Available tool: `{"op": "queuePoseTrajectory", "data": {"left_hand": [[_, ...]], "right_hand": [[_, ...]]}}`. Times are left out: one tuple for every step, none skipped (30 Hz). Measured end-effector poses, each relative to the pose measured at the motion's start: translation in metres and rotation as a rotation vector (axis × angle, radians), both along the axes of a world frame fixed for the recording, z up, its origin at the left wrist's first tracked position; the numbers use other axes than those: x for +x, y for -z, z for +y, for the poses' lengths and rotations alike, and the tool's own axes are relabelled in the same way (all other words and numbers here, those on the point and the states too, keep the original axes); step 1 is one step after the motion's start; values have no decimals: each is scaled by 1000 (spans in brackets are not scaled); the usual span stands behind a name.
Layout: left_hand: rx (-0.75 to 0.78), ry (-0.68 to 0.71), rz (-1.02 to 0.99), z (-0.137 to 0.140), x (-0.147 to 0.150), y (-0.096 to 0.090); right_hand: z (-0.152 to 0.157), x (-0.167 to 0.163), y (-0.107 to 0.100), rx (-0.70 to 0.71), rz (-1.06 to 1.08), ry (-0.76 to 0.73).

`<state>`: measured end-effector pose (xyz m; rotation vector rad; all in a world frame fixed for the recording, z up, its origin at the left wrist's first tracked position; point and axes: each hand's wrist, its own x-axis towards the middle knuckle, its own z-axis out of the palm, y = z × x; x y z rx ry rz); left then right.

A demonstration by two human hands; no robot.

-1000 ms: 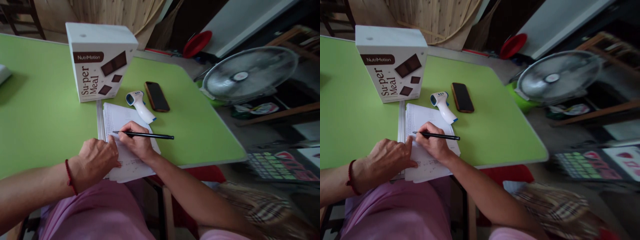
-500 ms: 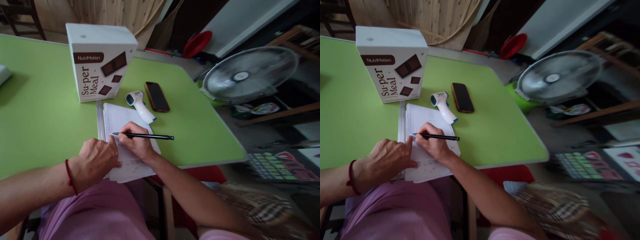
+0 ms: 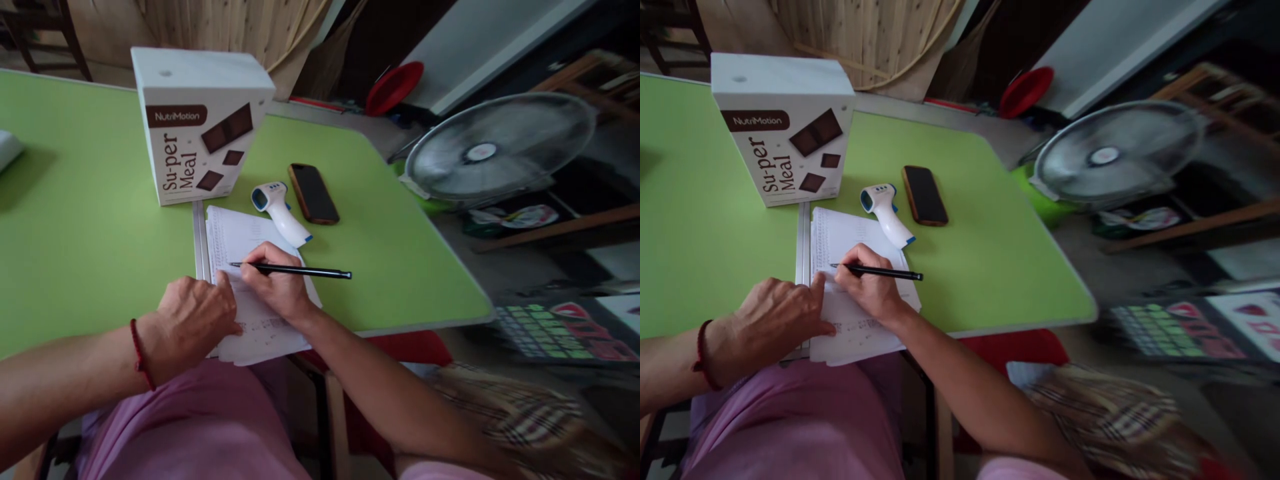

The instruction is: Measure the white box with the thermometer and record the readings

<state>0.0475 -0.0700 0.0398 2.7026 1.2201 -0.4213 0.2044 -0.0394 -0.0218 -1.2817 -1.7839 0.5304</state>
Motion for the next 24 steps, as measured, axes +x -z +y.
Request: {"op": "queuePoseTrajectory", "data": {"left_hand": [[-3,3,-2,0,0,0],[-7,3,-1,0,0,0],[-12,1,0,0,0,0],[-17,-4,1,1,0,-1],[-22,-10,3,1,0,-1],[-25,-14,4,1,0,-1],[-26,-16,4,1,0,-2],[-27,-20,4,1,0,-2],[-32,-21,5,1,-1,-2],[-35,-22,5,1,-1,-2],[-38,-22,4,1,-1,-2],[-39,-23,2,1,-1,-2],[-41,-23,0,1,-1,-2],[-41,-22,-1,1,-1,-2],[-42,-21,-2,1,0,-1],[-40,-22,1,1,0,-1],[-37,-19,3,1,0,-1],[-31,-18,6,1,0,-1],[-25,-17,6,1,0,-1],[-19,-18,6,1,0,-1],[-15,-16,4,1,0,-1],[-11,-14,0,1,1,-1],[-8,-15,-4,1,1,-1],[-4,-16,-10,1,1,0]], "right_hand": [[0,0,0,-4,-2,1],[0,0,0,-10,-3,1],[0,0,-1,-15,-3,0],[0,0,-1,-19,-1,-2],[0,0,-1,-23,2,-5],[0,0,-2,-26,3,-10],[0,0,-2,-28,3,-14],[0,0,-3,-29,3,-17],[0,1,-3,-30,1,-20],[0,1,-3,-30,-1,-22],[0,1,-3,-27,-4,-24],[-1,1,-3,-23,-5,-23],[-1,2,-3,-18,-7,-22],[-1,2,-3,-11,-6,-17],[-1,2,-2,-5,-2,-9],[-1,2,-2,0,6,0],[-1,1,-2,0,14,5],[-1,1,-1,-2,20,6],[-1,0,-1,-8,24,3],[-1,0,-1,-14,23,-3],[0,-1,-1,-19,19,-10],[0,-1,-2,-22,14,-15],[0,-2,-2,-22,9,-15],[0,-2,-2,-21,6,-14]]}}
